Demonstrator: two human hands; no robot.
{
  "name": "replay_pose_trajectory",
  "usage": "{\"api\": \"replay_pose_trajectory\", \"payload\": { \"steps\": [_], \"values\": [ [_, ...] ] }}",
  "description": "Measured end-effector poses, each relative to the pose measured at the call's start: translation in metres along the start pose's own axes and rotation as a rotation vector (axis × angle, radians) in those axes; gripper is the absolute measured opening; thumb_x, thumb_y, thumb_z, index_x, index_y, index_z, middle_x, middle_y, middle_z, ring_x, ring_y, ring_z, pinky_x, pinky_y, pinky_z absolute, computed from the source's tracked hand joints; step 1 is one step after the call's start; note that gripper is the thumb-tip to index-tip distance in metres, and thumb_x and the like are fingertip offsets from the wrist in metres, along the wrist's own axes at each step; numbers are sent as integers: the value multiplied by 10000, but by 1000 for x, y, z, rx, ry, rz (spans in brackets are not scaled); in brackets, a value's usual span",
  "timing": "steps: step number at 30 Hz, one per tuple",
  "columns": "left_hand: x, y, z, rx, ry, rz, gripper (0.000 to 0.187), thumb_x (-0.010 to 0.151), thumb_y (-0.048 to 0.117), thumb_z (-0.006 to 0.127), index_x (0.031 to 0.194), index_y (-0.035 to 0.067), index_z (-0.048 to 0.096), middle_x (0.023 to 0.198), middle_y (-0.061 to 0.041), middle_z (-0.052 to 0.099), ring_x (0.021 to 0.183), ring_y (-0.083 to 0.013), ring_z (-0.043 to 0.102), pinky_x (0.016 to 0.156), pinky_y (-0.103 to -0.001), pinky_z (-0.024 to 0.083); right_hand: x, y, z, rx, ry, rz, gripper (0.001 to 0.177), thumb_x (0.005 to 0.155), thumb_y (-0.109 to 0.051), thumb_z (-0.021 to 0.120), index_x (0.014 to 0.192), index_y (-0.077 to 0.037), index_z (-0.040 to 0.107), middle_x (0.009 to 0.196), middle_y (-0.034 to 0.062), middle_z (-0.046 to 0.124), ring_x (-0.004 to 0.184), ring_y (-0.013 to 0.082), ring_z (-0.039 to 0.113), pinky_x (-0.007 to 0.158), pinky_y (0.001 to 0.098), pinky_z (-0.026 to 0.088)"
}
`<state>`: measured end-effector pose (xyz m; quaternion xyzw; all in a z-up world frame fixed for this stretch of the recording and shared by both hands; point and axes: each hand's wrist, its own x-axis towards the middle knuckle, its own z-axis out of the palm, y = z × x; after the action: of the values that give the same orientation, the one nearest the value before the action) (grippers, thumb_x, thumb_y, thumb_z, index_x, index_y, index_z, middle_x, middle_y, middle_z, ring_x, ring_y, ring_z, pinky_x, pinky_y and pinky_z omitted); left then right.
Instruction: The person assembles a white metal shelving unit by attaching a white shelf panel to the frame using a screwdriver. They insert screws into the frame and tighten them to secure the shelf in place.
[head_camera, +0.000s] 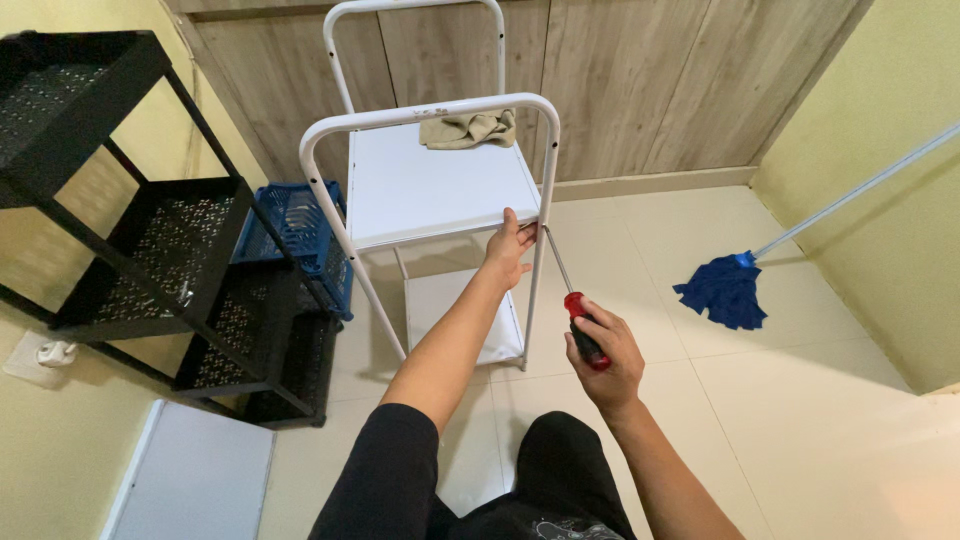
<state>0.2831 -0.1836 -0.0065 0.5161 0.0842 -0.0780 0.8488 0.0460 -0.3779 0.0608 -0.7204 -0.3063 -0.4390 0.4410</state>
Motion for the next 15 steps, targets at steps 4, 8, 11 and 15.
{"api": "replay_pose_trajectory", "payload": {
  "steps": [4,8,11,15],
  "values": [
    [-1,0,0,0,0,-1,823,946,743,305,1529,170,399,1561,-31,507,1497,-227,372,1155,-750,124,-1,-1,1,10,6,-8,366,756,39,839,1071,-28,664,1264,185,692,1134,329,700,974,395,580],
    [-1,0,0,12,-1,1,822,944,741,290,1519,167,412,1551,-33,526,1492,-227,378,1149,-752,119,0,-2,1,12,11,1,362,761,40,839,1070,-28,663,1261,181,695,1135,326,703,977,395,581],
    [1,1,0,13,-1,1,823,953,741,282,1524,163,408,1552,-38,525,1494,-230,373,1150,-755,107,3,-3,1,20,18,5,356,768,40,837,1071,-29,663,1263,183,694,1138,326,705,976,391,586],
    [1,-1,0,17,-6,7,822,949,738,280,1529,166,389,1551,-34,524,1492,-225,384,1145,-763,101,3,-4,1,22,10,8,359,751,43,834,1063,-25,671,1247,189,696,1142,334,699,978,402,576]
  ]
}}
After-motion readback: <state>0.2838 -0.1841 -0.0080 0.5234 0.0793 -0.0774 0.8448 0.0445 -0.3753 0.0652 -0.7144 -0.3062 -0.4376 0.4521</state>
